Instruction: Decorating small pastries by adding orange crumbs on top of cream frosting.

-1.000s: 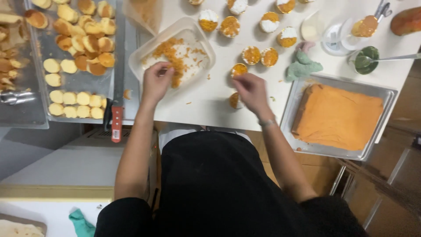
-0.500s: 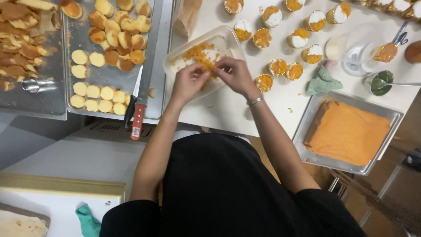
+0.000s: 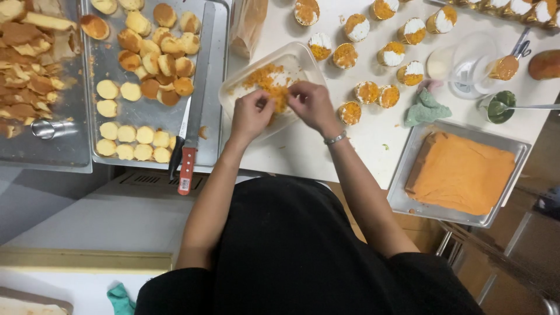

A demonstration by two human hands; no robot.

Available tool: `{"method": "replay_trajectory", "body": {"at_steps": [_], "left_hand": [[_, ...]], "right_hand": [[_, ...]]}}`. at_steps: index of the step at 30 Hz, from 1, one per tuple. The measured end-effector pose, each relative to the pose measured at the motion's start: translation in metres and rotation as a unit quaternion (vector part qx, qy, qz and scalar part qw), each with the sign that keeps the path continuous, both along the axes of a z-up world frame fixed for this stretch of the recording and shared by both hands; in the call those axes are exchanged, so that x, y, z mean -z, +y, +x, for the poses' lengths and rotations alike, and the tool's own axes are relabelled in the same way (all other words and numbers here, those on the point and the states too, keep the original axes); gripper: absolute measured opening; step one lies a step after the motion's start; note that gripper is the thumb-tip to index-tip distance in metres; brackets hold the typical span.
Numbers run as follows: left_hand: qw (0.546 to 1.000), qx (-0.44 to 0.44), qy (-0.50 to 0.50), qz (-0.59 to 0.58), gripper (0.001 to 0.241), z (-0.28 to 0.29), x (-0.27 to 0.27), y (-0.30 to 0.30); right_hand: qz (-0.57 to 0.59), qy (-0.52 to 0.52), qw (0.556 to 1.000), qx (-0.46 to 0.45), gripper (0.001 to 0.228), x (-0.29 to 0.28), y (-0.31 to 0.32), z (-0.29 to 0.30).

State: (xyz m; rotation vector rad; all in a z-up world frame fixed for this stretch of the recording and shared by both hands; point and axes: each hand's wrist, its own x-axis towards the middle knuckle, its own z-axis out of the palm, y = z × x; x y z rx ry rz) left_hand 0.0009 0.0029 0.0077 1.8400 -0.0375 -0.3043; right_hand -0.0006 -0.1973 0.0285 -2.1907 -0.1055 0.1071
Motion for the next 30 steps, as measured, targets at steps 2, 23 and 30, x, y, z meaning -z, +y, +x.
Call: {"method": "replay_trajectory", "body": {"at_steps": [2, 23, 30], "left_hand": [[1.0, -0.009, -0.008, 0.013, 0.015, 0.0, -0.001, 0.007], [0.998, -0.015, 0.003, 0.067, 0.016, -0.005, 0.007, 0.003], [0.999, 0.012, 0.014, 0.045, 0.019, -0.008, 0.007, -0.008]], "right_hand": [[0.016, 0.052, 0.998, 0.033, 0.013, 0.001, -0.01, 0.001], [0.01, 0.042, 0.999, 0.018, 0.014, -0.005, -0.003, -0.011], [0.014, 0.049, 0.998, -0.022, 0.019, -0.008, 0.01, -0.012]]}}
